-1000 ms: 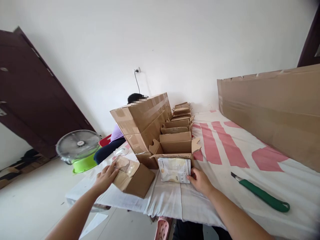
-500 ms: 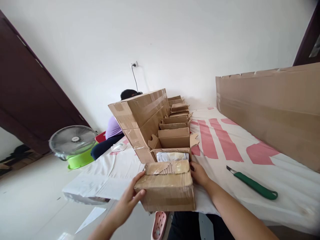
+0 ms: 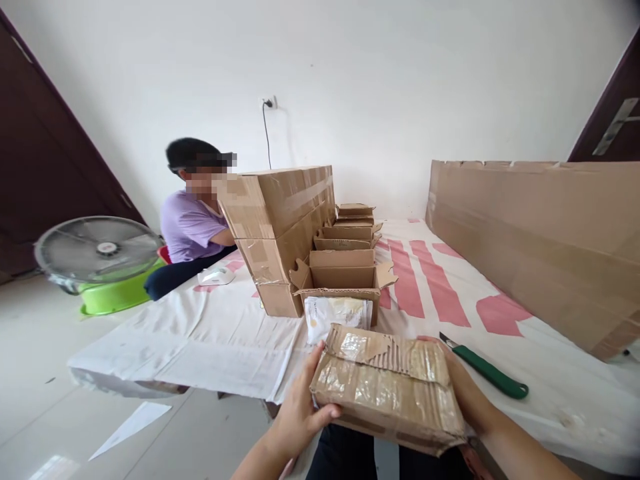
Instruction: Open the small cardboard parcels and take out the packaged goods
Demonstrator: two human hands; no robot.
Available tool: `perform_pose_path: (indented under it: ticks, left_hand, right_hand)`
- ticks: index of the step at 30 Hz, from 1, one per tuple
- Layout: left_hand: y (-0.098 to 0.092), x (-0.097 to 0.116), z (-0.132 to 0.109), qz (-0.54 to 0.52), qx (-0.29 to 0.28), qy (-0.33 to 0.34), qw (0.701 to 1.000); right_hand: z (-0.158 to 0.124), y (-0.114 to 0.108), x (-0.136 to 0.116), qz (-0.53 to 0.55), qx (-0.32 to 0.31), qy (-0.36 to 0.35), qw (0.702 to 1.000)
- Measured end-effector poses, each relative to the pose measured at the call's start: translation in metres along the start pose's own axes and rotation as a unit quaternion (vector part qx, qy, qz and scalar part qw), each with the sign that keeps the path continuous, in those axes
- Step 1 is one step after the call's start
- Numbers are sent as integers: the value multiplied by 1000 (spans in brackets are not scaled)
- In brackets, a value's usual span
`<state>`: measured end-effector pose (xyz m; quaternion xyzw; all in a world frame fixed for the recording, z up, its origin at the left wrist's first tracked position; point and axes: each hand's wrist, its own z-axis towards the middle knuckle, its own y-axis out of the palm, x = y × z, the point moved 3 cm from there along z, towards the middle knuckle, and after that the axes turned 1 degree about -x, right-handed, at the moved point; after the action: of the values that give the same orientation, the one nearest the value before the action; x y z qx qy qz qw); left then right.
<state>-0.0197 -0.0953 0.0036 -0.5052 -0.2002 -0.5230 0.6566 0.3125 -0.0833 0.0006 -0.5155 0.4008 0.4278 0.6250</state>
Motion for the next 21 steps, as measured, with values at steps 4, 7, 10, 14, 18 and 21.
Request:
perform_pose_path:
  ticks: [4,7,10,14,18,21]
  left_hand:
    - [18,-5,8,-86,-35,-18,996]
    - [28,-11,13,-200,-103,-62,972]
    - [30,-14,15,-235,-166,-109,952]
    - [28,-14,17,-221,-193,-140,946]
    - [31,-12,19,-241,-121,-84,959]
    - [36,-9,17,-210,-84,-24,974]
  right_hand:
    - [3,-65,18,-203,82,-60,974]
    - [1,-96,34,-359,82,-86,926]
    - [-4,-103,52,-430,43,-74,899]
    - [-4,-99,62,-445,28,-87,891]
    - [10,-106,45,-436,54,-103,893]
    - [18,-115,5,-429,95,-138,888]
